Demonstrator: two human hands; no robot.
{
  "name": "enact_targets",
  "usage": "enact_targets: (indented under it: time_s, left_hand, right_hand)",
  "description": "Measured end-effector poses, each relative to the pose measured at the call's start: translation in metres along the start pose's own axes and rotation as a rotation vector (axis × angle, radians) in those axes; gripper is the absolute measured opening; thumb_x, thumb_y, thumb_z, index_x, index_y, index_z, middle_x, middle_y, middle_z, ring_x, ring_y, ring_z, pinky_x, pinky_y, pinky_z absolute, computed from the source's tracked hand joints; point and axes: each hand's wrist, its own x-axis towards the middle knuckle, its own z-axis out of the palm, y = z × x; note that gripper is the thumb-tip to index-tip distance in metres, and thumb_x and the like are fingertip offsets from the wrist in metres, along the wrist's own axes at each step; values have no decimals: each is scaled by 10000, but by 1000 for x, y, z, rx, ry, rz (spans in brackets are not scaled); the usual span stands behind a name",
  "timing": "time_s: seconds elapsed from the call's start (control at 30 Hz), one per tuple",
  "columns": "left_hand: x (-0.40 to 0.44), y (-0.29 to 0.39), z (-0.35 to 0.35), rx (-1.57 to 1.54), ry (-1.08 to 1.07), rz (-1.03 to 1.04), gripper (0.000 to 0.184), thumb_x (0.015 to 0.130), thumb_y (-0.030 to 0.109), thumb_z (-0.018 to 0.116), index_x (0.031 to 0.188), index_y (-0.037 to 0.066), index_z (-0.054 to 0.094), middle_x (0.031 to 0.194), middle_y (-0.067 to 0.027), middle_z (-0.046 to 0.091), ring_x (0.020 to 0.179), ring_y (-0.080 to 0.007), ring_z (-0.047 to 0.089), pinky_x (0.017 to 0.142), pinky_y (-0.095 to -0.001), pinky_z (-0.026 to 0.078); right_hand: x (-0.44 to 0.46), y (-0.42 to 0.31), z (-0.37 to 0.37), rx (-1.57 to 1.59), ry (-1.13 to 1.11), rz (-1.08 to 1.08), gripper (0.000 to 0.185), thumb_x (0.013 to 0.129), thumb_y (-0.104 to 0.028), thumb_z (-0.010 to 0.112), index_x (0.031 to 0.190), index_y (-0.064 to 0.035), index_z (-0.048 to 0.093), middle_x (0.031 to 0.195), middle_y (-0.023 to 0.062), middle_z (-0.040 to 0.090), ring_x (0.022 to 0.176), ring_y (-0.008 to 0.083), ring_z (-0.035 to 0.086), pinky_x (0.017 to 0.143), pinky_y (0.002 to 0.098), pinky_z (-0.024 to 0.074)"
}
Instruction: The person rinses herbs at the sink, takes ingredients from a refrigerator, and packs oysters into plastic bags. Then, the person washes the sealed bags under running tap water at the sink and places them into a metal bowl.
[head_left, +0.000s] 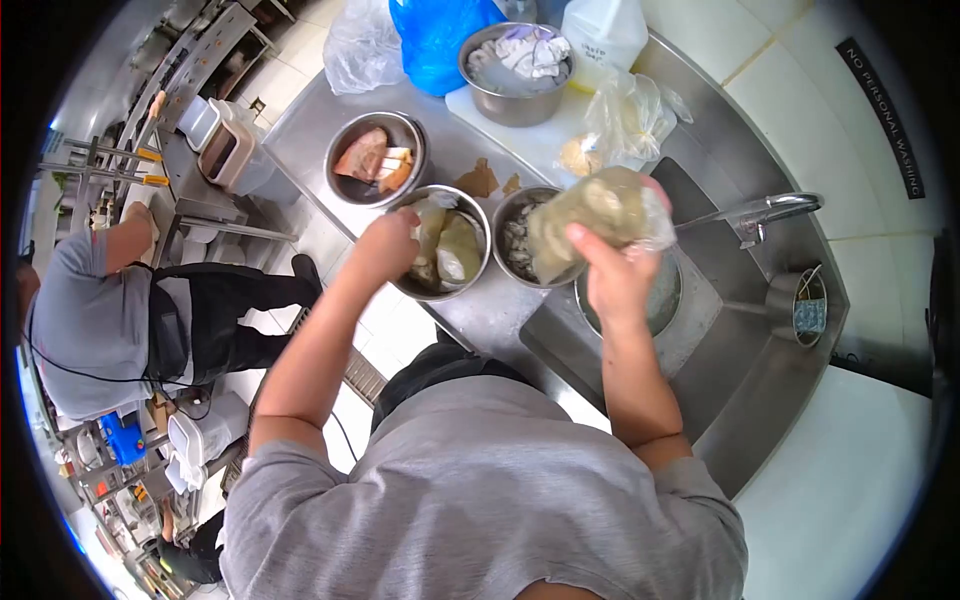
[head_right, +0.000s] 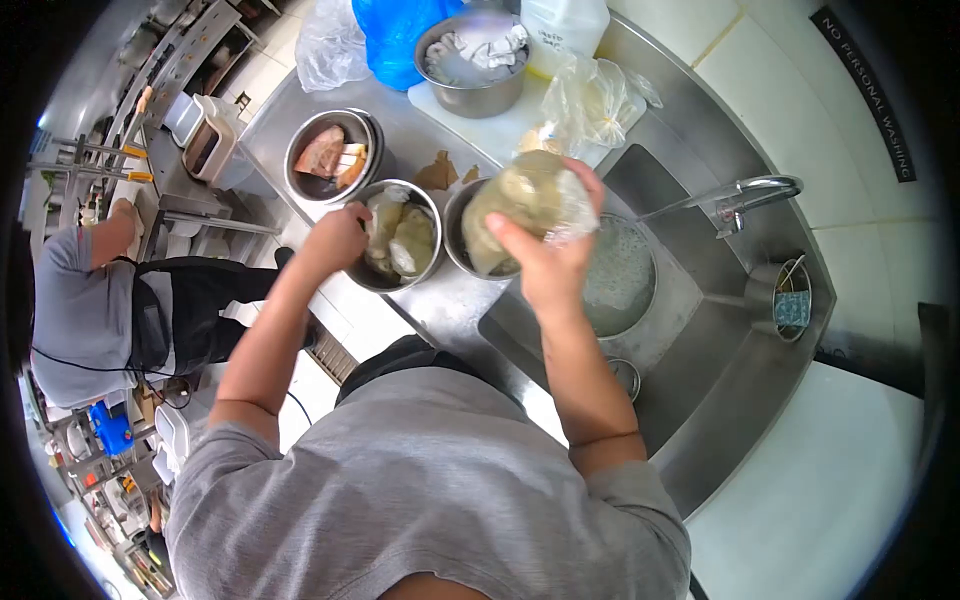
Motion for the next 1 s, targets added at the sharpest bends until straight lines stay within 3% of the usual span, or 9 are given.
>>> enact_targets:
  time_s: [0.03,0.1,0.3,0.43,0.53,0.67,0.77,0.87,1.0]
  left_hand:
    - [-7,11,-2,-91,-14,-71,364,692,14,531,1047,39,605,910,-207,641,865,-358,621,768,-424,486]
    - [-11,15,1,-125,3,353,520,635,-107,524,1124,63,577,1209,-195,496,1141,-365,472,931,-422,416]
    - [7,-1,23,-166,-226,736,548,667,37,666,1194,117,541,1166,-147,494,1035,-331,547,858,-412,472]
    - [42,2,18,-293,215,642,397,717,46,606,1108,25,537,1079,-186,492,891,-353,599,754,-438,500]
    - [51,1,1,-166,163,654,363,759,32,539,1122,32,526,1044,-190,490,883,-343,600,740,-424,505]
    - [46,-9,2,-227,270,738,356,763,27,512,1119,31,513,1049,-165,492,956,-323,576,760,-412,495]
    - [27,-10,-15,-111,644,1034,328,748,47,533,1075,25,541,1046,-142,525,1004,-310,546,797,-430,467]
    - [12,-19,2,-80,17,993,236,747,69,593,981,34,585,1040,-149,560,1049,-324,514,872,-428,423]
    - [21,-25,45,382,-134,870,200,796,141,568,969,64,631,1016,-103,599,1038,-287,520,887,-430,410]
  right_hand:
    - [-1,9,11,-139,-57,-49,721,636,46,744,1244,-40,365,1134,77,471,1030,177,515,896,315,439]
    - [-8,9,42,-127,-92,-20,719,635,40,748,1235,-40,361,1134,71,464,1023,170,516,897,306,435]
    - [-22,8,95,-68,70,12,758,616,27,782,1227,-52,339,1120,81,488,985,169,537,875,312,452]
    - [-43,45,100,-358,168,-94,799,600,-18,828,1220,-66,326,1108,90,508,992,191,552,861,344,467]
    - [-65,80,108,-882,109,-381,746,618,-69,836,1187,-76,354,1105,114,533,1042,230,542,877,370,457]
    - [-80,118,94,-1051,38,-205,575,611,-123,817,1054,-86,453,1104,117,564,1092,291,506,931,402,394]
    - [-69,125,80,-1345,66,-366,380,605,-140,771,883,-79,520,1002,92,599,1033,315,519,924,426,353]
    - [-54,104,76,-1352,8,-330,288,650,-114,742,839,-72,528,894,101,593,957,319,530,864,440,381]
    - [-51,113,64,-1242,-133,-91,225,698,-116,714,807,-55,526,838,121,573,890,346,526,777,429,418]
